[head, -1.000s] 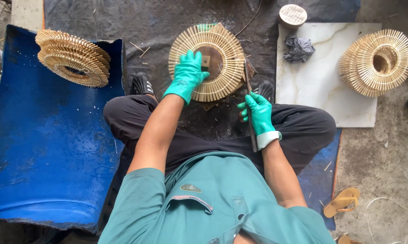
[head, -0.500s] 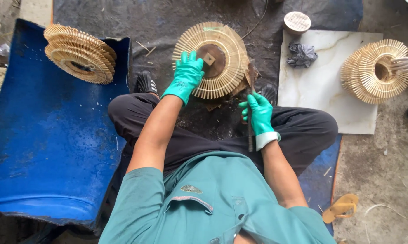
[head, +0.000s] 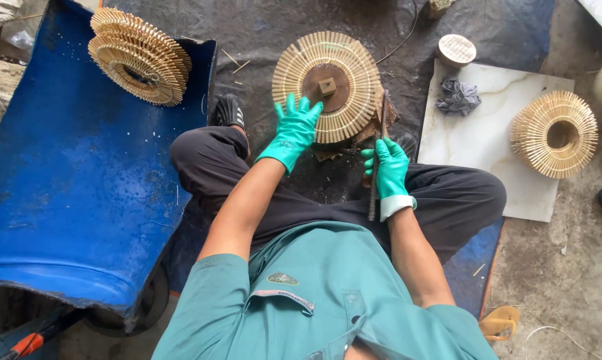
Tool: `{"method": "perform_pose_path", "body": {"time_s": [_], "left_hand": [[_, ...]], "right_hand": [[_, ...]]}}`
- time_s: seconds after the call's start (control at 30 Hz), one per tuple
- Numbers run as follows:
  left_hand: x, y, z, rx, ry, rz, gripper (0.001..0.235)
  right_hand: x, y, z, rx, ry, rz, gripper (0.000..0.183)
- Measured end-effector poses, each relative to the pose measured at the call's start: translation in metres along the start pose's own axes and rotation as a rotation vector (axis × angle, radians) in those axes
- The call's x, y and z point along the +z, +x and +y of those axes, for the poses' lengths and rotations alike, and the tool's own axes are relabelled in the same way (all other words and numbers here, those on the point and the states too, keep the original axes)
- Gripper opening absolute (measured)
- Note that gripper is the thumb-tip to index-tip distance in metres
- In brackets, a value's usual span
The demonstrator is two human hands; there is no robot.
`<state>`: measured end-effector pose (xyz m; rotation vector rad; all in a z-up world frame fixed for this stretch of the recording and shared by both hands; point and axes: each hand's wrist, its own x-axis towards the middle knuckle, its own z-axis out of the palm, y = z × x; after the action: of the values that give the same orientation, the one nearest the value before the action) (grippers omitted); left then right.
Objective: The person sits cross-legged and uses a wooden mallet to tap a circular bamboo ring into shape on a wooden block. They repeatedly rotate the ring and tap its edges to adjust its form, then place it aside and pick up another ring to repeat the process.
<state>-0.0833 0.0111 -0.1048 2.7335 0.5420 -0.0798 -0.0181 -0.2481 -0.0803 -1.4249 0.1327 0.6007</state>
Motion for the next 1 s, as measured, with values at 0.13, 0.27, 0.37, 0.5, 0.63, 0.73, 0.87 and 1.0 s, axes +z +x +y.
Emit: {"method": "perform_pose_path", "body": {"time_s": [0.13,0.27,0.37,0.5,0.63,0.73,0.87,1.0], "left_hand": [[-0.002,-0.011,0.010,0.019,0.002,0.012,0.062],[-0.006,-0.024,-0.004,-0.018,-0.223,0.305,0.054],[0.050,-0.001,-0.048,-0.175,-0.789,0.516,0.047],[0.090,0.011,-0.077,-0.523,-1.845,0.265,0.029],[0.078,0.001,-0.068,-0.517,-1.960,0.186,0.026],[0.086,0.000,-0.068,-0.490,-2.113,0.173,0.026],[0.084,-0.006,-0.059,-0.450,-2.157,0.202,0.027],[0.064,-0.012,-0.055,-0.426,-2.163,0.194,0.025]], "right_hand": [[0.002,-0.008,-0.008,-0.009,-0.029,-0.015,0.022],[-0.003,-0.009,-0.013,0.011,0.060,-0.032,0.020],[0.021,-0.030,-0.066,-0.220,0.075,-0.065,0.021],[0.062,-0.045,-0.151,-0.416,-0.320,-0.102,0.034],[0.080,-0.002,-0.146,-0.735,-0.301,-0.152,0.031],[0.102,0.022,-0.127,-0.829,-0.171,-0.159,0.034],[0.109,0.039,-0.095,-0.898,-0.432,-0.125,0.028],[0.105,0.031,-0.109,-0.957,-0.418,-0.199,0.029]]}}
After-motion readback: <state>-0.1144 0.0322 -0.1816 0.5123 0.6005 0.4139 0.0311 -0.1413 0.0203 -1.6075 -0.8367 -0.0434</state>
